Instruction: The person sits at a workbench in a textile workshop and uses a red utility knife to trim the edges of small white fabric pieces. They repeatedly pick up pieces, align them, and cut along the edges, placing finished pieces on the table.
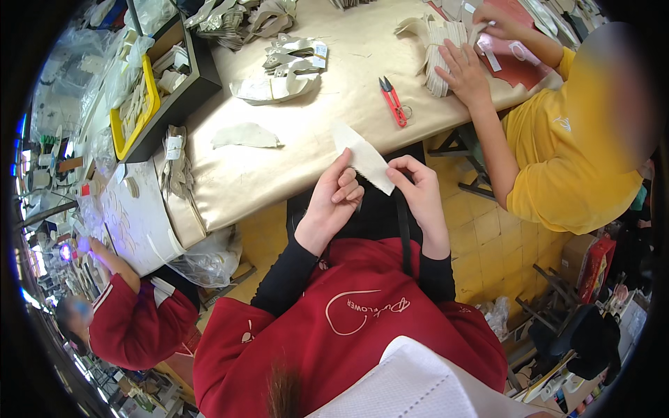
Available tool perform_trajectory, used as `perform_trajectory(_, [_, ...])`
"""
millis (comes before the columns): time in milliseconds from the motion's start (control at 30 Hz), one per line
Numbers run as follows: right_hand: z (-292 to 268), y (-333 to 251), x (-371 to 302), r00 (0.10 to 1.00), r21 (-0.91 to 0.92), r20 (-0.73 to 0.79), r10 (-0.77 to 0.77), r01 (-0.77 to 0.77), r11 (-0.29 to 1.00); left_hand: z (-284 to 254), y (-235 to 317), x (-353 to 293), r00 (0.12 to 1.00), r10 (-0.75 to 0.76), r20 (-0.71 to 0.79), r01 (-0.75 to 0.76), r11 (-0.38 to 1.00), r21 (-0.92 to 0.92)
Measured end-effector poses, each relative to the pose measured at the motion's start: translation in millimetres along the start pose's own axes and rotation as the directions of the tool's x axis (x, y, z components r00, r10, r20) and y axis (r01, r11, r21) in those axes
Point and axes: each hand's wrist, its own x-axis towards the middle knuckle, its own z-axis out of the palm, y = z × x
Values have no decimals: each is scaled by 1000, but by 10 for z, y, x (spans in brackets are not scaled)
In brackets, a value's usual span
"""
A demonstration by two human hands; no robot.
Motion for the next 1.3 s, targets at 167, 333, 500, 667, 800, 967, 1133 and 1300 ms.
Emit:
perform_trajectory(167, [-62,-42,10,1000,313,-13,22,-17,950,90,14,24,973,229,-17,-201,883,424])
perform_trajectory(333, [-189,-144,1,998,134,-60,-30,38,990,79,89,48,913,407,-36,-360,843,400])
perform_trajectory(500, [-306,-266,51,993,0,-88,-84,85,996,-11,366,112,837,521,169,-464,512,723])
perform_trajectory(667, [-443,-432,300,946,-444,-89,-313,243,863,-197,537,312,823,559,105,-343,341,875])
perform_trajectory(800, [-811,-618,777,821,-663,-154,-550,327,674,-363,639,443,752,638,165,-311,123,943])
perform_trajectory(967, [-1429,-684,2219,698,-723,-284,-657,294,625,-449,712,438,799,577,171,-358,229,905])
perform_trajectory(1133, [-1977,-339,3312,786,-938,-206,-583,12,347,-462,739,402,765,632,124,-347,243,906])
perform_trajectory(1300, [-2155,-252,3536,850,-973,-199,-488,-114,198,-455,733,404,756,644,119,-451,380,808])
